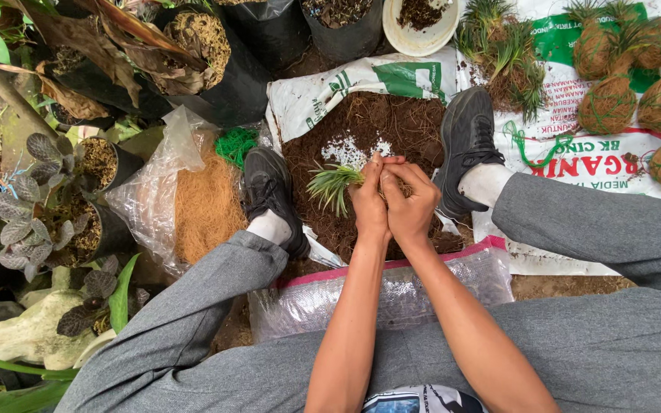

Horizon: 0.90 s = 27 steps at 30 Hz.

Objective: The person sits on the ground and uses their hands to wrap a small plant with soil and fibrous material, forming a compact ball. They repeatedly press and shape the material around the plant's roots to create a stable kokedama ball.

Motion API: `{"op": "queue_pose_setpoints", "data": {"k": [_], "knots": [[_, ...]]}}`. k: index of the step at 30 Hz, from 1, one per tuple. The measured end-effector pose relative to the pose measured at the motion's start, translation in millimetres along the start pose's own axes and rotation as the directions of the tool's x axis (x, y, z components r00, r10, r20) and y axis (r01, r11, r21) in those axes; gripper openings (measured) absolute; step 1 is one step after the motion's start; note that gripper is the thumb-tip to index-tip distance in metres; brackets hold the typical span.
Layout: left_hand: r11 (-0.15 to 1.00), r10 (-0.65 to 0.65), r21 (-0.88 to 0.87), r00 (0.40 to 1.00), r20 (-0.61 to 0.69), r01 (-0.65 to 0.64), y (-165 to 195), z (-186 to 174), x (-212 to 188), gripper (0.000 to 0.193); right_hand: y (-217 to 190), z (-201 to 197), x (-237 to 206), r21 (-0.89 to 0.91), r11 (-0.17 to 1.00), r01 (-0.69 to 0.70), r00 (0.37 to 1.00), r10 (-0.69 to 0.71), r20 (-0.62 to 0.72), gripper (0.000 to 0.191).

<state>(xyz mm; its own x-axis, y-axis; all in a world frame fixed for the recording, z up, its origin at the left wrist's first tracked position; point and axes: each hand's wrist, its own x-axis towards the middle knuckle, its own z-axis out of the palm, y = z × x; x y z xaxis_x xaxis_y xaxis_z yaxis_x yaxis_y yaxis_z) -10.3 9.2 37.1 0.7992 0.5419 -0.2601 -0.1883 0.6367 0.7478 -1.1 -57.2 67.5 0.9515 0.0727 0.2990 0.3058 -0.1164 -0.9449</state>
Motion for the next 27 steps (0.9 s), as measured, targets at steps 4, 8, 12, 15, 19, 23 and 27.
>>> {"op": "queue_pose_setpoints", "data": {"k": [4,8,12,15,19,23,27], "knots": [[0.994,-0.098,-0.055,0.992,-0.074,0.094,-8,-11,3,0.033,-11,1,2,-0.146,0.981,0.126,0.991,-0.130,-0.018,0.011],[0.999,-0.001,-0.049,1.000,0.020,0.002,-2,-7,-1,0.033,-19,0,4,-0.055,0.997,0.059,0.998,-0.058,0.015,0.013],[0.995,0.100,0.014,0.990,0.099,-0.102,19,6,-5,0.040,-16,2,6,0.273,0.947,-0.171,0.985,0.174,0.014,0.027],[0.765,0.345,0.435,0.873,0.344,-0.474,33,12,-8,0.046,-3,5,9,0.604,0.631,-0.486,0.860,0.469,0.202,0.033],[0.848,0.287,0.410,0.941,0.178,-0.336,36,18,-11,0.052,10,7,6,0.598,0.613,-0.517,0.844,0.481,0.236,0.025],[0.994,0.015,0.107,0.992,0.126,-0.028,26,13,-7,0.047,8,2,6,0.349,0.864,-0.363,0.930,0.356,0.085,0.021],[0.990,-0.062,-0.119,0.994,0.088,0.072,2,1,-2,0.039,-1,1,8,0.188,0.944,-0.272,0.961,0.275,0.008,0.018]]}}
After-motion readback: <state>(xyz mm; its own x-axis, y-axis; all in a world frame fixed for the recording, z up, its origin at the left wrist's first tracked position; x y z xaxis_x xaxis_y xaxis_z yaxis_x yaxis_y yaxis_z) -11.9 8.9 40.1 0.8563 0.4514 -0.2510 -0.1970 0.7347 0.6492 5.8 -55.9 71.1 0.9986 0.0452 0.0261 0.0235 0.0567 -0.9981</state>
